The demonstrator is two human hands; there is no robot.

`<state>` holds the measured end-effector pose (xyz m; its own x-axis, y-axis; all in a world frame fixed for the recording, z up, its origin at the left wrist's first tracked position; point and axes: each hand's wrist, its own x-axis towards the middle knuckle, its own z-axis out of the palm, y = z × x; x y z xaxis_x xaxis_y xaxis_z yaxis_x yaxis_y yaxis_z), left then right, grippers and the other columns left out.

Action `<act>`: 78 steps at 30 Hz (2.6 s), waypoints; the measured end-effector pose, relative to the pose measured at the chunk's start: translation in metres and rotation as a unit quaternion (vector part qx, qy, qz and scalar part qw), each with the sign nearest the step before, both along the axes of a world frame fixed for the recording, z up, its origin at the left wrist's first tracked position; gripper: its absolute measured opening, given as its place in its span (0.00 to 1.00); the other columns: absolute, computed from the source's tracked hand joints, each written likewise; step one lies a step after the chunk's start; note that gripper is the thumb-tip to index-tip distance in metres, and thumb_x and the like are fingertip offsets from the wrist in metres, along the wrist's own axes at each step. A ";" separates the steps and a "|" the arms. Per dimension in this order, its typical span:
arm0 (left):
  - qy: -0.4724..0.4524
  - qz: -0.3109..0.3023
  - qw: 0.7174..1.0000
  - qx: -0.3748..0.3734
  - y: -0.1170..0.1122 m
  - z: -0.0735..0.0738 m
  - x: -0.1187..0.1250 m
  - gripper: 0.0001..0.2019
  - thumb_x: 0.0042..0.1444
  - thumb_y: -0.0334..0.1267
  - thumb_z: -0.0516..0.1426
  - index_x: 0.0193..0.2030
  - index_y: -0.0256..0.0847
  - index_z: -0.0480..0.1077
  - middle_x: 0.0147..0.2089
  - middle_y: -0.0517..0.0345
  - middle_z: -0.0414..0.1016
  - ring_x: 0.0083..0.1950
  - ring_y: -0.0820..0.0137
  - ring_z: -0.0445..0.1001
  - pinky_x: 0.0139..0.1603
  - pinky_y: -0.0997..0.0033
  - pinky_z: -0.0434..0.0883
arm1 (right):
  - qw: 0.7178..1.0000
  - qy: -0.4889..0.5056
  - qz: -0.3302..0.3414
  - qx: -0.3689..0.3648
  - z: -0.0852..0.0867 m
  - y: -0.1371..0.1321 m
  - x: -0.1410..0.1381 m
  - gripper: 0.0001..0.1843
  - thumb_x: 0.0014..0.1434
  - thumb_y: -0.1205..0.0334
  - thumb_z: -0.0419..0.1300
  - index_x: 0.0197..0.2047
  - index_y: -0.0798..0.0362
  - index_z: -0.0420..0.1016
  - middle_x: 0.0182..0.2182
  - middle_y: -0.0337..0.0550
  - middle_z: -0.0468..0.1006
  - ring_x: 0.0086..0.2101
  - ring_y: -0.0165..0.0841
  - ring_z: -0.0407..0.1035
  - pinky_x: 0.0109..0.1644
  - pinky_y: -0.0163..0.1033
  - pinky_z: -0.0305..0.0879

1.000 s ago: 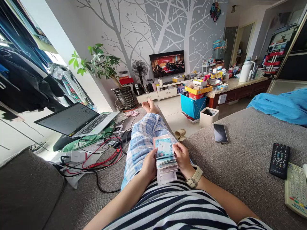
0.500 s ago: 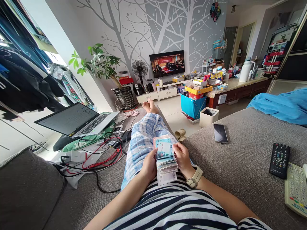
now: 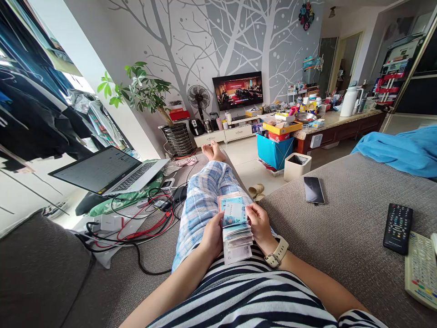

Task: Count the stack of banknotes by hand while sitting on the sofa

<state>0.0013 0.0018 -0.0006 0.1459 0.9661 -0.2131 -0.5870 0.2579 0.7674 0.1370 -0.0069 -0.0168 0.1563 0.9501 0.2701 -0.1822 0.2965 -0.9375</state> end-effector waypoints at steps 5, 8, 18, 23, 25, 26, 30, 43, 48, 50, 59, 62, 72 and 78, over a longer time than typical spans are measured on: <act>0.004 0.015 1.000 -0.011 -0.002 0.003 0.001 0.10 0.49 0.35 0.57 0.38 0.33 0.73 0.35 0.48 0.80 0.38 0.60 0.79 0.41 0.61 0.75 | 1.000 -0.001 0.006 0.010 -0.003 0.002 0.000 0.17 0.58 0.48 0.57 0.26 0.53 0.66 0.21 0.35 0.62 0.23 0.29 0.55 0.25 0.34 0.53; 0.003 0.017 1.000 -0.016 -0.002 0.005 0.002 0.10 0.49 0.35 0.57 0.38 0.33 0.73 0.35 0.48 0.80 0.37 0.60 0.79 0.41 0.61 0.75 | 1.000 -0.001 0.005 0.012 -0.004 0.002 0.000 0.17 0.57 0.48 0.57 0.27 0.53 0.67 0.21 0.35 0.62 0.22 0.28 0.55 0.25 0.34 0.52; 0.001 0.013 1.000 -0.023 -0.002 0.005 0.002 0.11 0.49 0.35 0.57 0.40 0.33 0.73 0.34 0.48 0.80 0.37 0.59 0.79 0.41 0.61 0.75 | 1.000 -0.005 0.005 0.005 -0.003 0.001 0.000 0.18 0.57 0.46 0.57 0.26 0.52 0.66 0.21 0.35 0.61 0.22 0.29 0.55 0.25 0.34 0.52; 0.003 0.016 1.000 -0.024 0.000 0.002 0.001 0.10 0.48 0.35 0.58 0.38 0.34 0.73 0.33 0.49 0.80 0.37 0.59 0.79 0.41 0.61 0.75 | 1.000 -0.001 0.009 0.010 0.000 0.000 0.000 0.18 0.57 0.46 0.57 0.26 0.52 0.66 0.20 0.34 0.60 0.22 0.29 0.53 0.25 0.34 0.51; 0.005 0.012 1.000 -0.019 0.001 0.000 0.000 0.09 0.47 0.35 0.59 0.36 0.34 0.72 0.33 0.50 0.80 0.37 0.59 0.79 0.41 0.61 0.75 | 1.000 0.002 0.011 0.015 0.002 -0.001 0.000 0.18 0.57 0.46 0.57 0.26 0.52 0.65 0.20 0.34 0.60 0.22 0.29 0.53 0.26 0.34 0.52; 0.007 0.010 1.000 -0.014 0.001 -0.001 0.000 0.09 0.47 0.35 0.59 0.36 0.34 0.72 0.33 0.50 0.80 0.37 0.60 0.79 0.41 0.62 0.75 | 1.000 0.004 0.012 0.017 0.002 -0.002 0.000 0.18 0.57 0.46 0.57 0.26 0.52 0.65 0.20 0.34 0.60 0.22 0.28 0.54 0.26 0.34 0.52; 0.013 0.001 1.000 0.003 0.002 -0.003 -0.001 0.09 0.48 0.36 0.58 0.36 0.34 0.72 0.34 0.49 0.80 0.38 0.60 0.79 0.41 0.63 0.75 | 1.000 0.002 0.013 0.022 0.002 -0.002 0.000 0.19 0.57 0.46 0.57 0.26 0.52 0.65 0.21 0.34 0.60 0.23 0.29 0.54 0.26 0.34 0.52; -0.004 0.013 0.999 -0.039 0.003 0.005 0.002 0.07 0.52 0.31 0.55 0.36 0.34 0.73 0.33 0.49 0.79 0.46 0.52 0.77 0.40 0.60 0.75 | 1.000 -0.001 0.017 0.023 0.000 -0.001 0.000 0.19 0.57 0.44 0.57 0.25 0.51 0.65 0.18 0.34 0.59 0.20 0.29 0.51 0.24 0.35 0.49; -0.021 0.014 0.999 -0.036 0.002 0.005 0.003 0.08 0.55 0.31 0.53 0.37 0.32 0.73 0.34 0.47 0.79 0.47 0.52 0.77 0.41 0.60 0.75 | 0.998 0.040 0.040 0.032 -0.006 0.002 -0.003 0.19 0.59 0.45 0.55 0.26 0.51 0.67 0.15 0.35 0.64 0.18 0.28 0.54 0.23 0.35 0.49; -0.022 0.015 0.999 -0.031 0.002 0.004 0.002 0.08 0.55 0.30 0.53 0.36 0.32 0.73 0.35 0.47 0.79 0.47 0.53 0.77 0.42 0.60 0.75 | 0.997 0.043 0.050 0.030 -0.007 0.004 -0.003 0.20 0.59 0.44 0.54 0.27 0.52 0.68 0.14 0.35 0.66 0.18 0.28 0.56 0.24 0.35 0.51; 0.022 0.017 1.000 -0.013 0.001 0.002 0.000 0.05 0.53 0.30 0.56 0.35 0.33 0.73 0.34 0.49 0.79 0.48 0.52 0.76 0.44 0.59 0.75 | 1.000 0.022 0.005 0.008 -0.006 0.006 -0.002 0.19 0.53 0.47 0.62 0.24 0.52 0.63 0.17 0.32 0.61 0.20 0.27 0.56 0.26 0.34 0.53; 0.041 0.000 0.999 -0.008 -0.002 0.006 -0.001 0.04 0.51 0.30 0.57 0.34 0.37 0.72 0.34 0.53 0.79 0.50 0.52 0.75 0.46 0.56 0.75 | 0.999 0.029 -0.010 -0.010 -0.006 0.008 -0.001 0.19 0.51 0.48 0.63 0.24 0.52 0.63 0.19 0.32 0.61 0.21 0.27 0.55 0.25 0.34 0.52; 0.027 -0.011 0.999 -0.014 -0.005 0.010 0.000 0.06 0.49 0.27 0.57 0.34 0.40 0.72 0.39 0.55 0.80 0.55 0.51 0.72 0.51 0.53 0.73 | 1.000 -0.010 -0.003 0.009 -0.009 0.006 0.000 0.19 0.58 0.49 0.58 0.23 0.52 0.61 0.19 0.33 0.58 0.22 0.28 0.52 0.25 0.34 0.49; 0.024 0.008 0.999 -0.026 -0.003 0.008 0.000 0.04 0.51 0.29 0.57 0.33 0.37 0.73 0.36 0.52 0.80 0.54 0.51 0.73 0.50 0.55 0.73 | 1.000 -0.017 -0.009 0.016 -0.012 0.007 0.001 0.18 0.59 0.50 0.56 0.24 0.52 0.62 0.19 0.34 0.59 0.22 0.28 0.53 0.25 0.35 0.50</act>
